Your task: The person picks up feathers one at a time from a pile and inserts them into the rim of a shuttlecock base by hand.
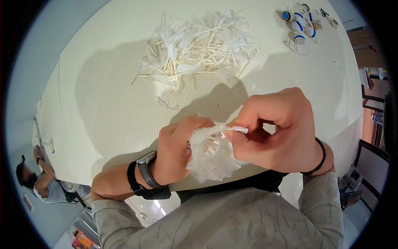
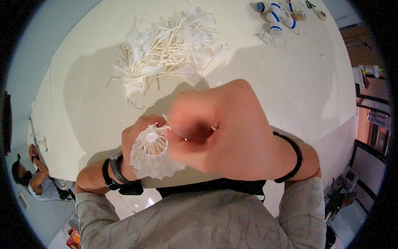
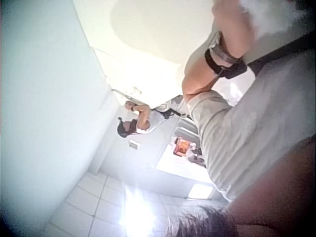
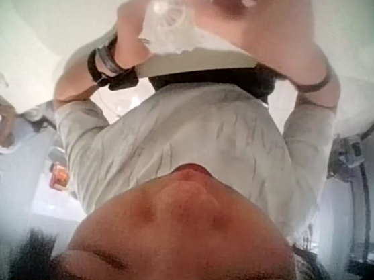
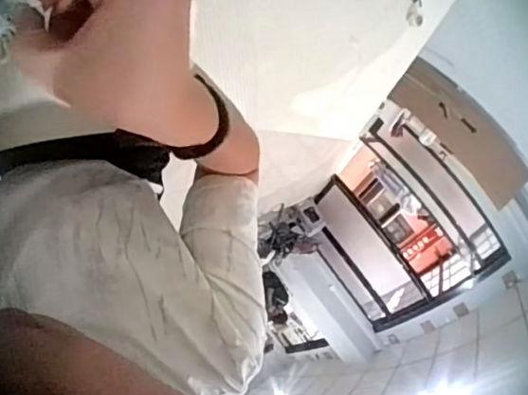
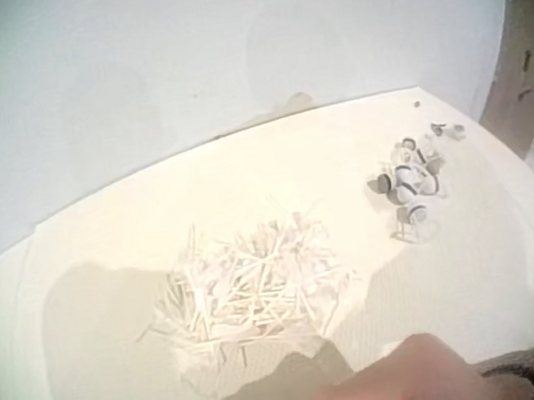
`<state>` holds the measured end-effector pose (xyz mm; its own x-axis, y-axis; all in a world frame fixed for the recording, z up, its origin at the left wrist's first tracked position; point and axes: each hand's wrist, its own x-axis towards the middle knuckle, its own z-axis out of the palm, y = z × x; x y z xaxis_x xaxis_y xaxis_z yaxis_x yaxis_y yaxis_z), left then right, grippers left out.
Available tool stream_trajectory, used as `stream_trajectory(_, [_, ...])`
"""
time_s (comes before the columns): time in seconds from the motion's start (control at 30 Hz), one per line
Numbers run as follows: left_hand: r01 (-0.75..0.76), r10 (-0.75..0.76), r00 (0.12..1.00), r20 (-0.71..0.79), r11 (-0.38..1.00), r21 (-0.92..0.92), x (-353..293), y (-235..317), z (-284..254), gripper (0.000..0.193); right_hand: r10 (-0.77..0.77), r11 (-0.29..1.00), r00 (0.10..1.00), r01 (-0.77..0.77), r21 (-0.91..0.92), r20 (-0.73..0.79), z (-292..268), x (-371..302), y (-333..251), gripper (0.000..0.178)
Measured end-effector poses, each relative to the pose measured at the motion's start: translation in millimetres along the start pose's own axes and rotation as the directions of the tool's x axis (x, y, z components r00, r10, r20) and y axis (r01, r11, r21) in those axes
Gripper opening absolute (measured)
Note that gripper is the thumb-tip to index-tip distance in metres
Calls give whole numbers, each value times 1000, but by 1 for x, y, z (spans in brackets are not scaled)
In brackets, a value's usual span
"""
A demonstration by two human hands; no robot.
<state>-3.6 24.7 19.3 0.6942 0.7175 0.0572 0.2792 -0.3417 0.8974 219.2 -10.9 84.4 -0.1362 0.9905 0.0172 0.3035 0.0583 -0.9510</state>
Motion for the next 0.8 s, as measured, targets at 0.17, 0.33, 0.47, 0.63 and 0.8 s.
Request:
stream_trajectory(0.17, [-19, 19, 1000, 1, 1000, -17, 2, 0, 2, 43, -49, 998, 998, 49, -28, -33, -2, -1, 0, 18])
stream_trajectory(0.33, [-42, 42, 999, 5, 999, -19, 3, 1, 2, 42, -23, 1000, 1000, 23, 8, 0, -3, -2, -2, 20])
stream_trajectory(0.47, [-73, 72, 997, 22, 996, 41, 3, -1, 1, 42, -72, 997, 997, 72, -22, 2, -3, -1, 0, 21])
stream_trajectory(0.63, [-84, 84, 996, 0, 996, -11, 5, 1, 1, 38, -81, 996, 997, 81, -23, 15, -3, 0, -1, 23])
stream_trajectory(0.8, [-90, 90, 996, 19, 996, -11, 5, 0, 1, 36, -37, 999, 998, 39, -25, 54, -3, 0, 0, 25])
